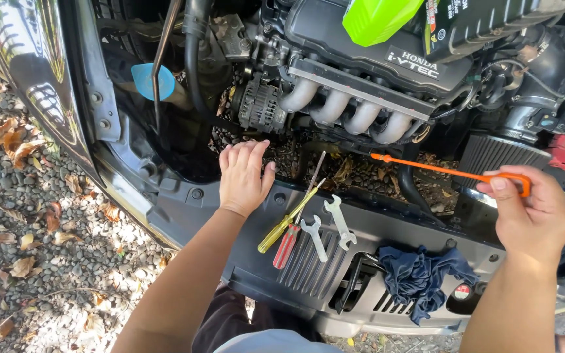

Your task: The person uses a wrench to tighten a bolt on the car engine. They then use an orange dipstick to check the oil level, wiping it with a blue cloth before reinserting it into the engine.

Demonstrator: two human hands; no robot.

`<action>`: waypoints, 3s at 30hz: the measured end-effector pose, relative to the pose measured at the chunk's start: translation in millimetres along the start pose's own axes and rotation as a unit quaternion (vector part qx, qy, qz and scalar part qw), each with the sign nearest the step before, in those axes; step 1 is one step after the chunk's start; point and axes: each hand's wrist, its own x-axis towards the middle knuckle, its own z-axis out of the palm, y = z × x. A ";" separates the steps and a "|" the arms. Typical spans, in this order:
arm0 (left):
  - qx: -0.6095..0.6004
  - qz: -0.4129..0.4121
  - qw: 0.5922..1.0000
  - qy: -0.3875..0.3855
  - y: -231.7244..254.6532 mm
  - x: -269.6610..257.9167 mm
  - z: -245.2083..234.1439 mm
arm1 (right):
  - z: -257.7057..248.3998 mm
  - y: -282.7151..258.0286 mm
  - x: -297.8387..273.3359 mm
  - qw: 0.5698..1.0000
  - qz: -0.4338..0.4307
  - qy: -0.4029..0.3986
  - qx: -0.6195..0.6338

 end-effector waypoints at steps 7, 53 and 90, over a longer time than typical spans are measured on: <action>0.006 -0.001 1.000 0.000 0.8 1.1 -0.8 | 11.6 7.4 5.2 1.000 0.019 0.005 0.019; 0.037 0.024 0.999 0.022 -2.3 0.8 5.2 | 265.7 94.5 70.1 0.854 -0.347 -0.124 -0.368; 0.016 0.015 1.000 0.000 -1.5 3.9 -0.1 | 314.5 101.5 76.9 0.833 -0.123 -0.407 -0.354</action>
